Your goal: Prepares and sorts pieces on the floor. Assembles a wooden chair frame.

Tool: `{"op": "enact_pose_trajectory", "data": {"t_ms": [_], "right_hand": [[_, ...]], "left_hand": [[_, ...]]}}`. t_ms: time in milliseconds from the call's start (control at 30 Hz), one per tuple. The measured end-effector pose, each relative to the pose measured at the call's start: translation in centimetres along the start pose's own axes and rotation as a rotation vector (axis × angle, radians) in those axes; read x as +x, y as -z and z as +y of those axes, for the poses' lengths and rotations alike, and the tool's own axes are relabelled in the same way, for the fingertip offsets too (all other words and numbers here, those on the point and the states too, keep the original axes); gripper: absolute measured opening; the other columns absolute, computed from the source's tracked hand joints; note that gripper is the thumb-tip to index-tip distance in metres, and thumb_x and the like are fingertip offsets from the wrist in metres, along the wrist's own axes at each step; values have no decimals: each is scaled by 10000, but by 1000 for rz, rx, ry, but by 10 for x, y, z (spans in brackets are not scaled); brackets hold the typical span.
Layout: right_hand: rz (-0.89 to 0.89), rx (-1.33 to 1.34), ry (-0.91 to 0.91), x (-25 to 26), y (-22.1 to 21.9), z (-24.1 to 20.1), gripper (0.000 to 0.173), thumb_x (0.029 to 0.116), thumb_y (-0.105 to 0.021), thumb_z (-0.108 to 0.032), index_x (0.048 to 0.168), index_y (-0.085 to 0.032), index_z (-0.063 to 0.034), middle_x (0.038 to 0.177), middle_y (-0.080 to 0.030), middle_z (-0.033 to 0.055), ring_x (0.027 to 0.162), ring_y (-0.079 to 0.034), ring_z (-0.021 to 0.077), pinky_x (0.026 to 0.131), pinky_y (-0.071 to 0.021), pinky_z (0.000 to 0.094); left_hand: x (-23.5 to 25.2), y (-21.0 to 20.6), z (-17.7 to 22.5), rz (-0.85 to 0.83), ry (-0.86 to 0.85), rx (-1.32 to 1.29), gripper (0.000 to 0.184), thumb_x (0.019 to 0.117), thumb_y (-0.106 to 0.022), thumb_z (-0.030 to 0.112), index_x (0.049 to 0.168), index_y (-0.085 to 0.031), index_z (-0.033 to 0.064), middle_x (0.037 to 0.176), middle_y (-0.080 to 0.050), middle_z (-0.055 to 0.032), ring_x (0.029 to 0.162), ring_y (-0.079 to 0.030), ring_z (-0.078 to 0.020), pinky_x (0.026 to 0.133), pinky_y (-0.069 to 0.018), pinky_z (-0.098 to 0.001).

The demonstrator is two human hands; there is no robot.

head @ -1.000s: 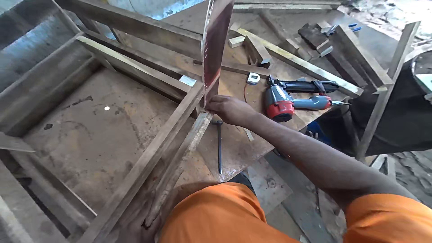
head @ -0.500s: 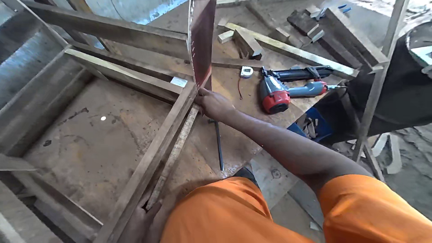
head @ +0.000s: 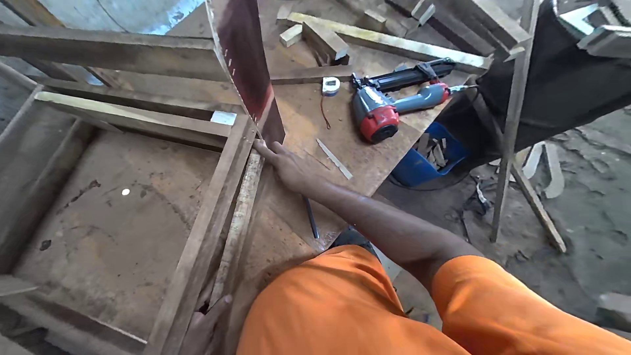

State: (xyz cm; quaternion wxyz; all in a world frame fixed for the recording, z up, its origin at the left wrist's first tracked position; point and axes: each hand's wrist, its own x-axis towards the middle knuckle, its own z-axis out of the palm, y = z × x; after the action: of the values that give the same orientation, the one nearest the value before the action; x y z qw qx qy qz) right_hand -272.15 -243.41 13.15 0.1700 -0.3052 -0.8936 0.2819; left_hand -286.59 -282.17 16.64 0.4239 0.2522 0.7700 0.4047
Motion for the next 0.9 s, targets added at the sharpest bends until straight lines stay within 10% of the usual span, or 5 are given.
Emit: {"op": "enact_pose_trajectory", "data": {"t_ms": [167,400,600,900], "right_hand": [[326,506,-268,-25,-39,-6,522,1005,-543,-108,1523,-490,-138,1172,-669,123,1029,-665,244,902,-578,456],[255,1494,-638,11,-53,-24,480,1014,-644,-373,1283,-631,24,1160,-706,178,1038,-707,251,933,-592,443],[463,1507,-779,47,-50,-54,370,957,-702,-299,1153,-608,0,938,-685,156,815,-694,240,725,-602,439],[430,1250,-981,61,-51,-62,614,950,-652,-474,1321,-540,1,1172,-652,234,1110,-650,335,926,-543,545]], "left_hand": [[-2,-5,17,-56,-53,-84,571,956,-643,136,1476,-458,-13,1249,-688,-71,1038,-703,-138,896,-606,-321],[-3,-6,21,-80,0,-140,681,962,-577,68,1572,-285,-5,1356,-619,-99,1051,-705,-181,879,-625,-377],[-2,-5,20,-86,-45,-140,378,957,-568,47,1333,-551,10,1045,-740,-16,878,-726,-135,798,-627,-333],[0,-6,20,-121,-91,-124,270,970,-592,89,1232,-653,61,999,-757,-4,853,-725,-120,775,-620,-309]]}}
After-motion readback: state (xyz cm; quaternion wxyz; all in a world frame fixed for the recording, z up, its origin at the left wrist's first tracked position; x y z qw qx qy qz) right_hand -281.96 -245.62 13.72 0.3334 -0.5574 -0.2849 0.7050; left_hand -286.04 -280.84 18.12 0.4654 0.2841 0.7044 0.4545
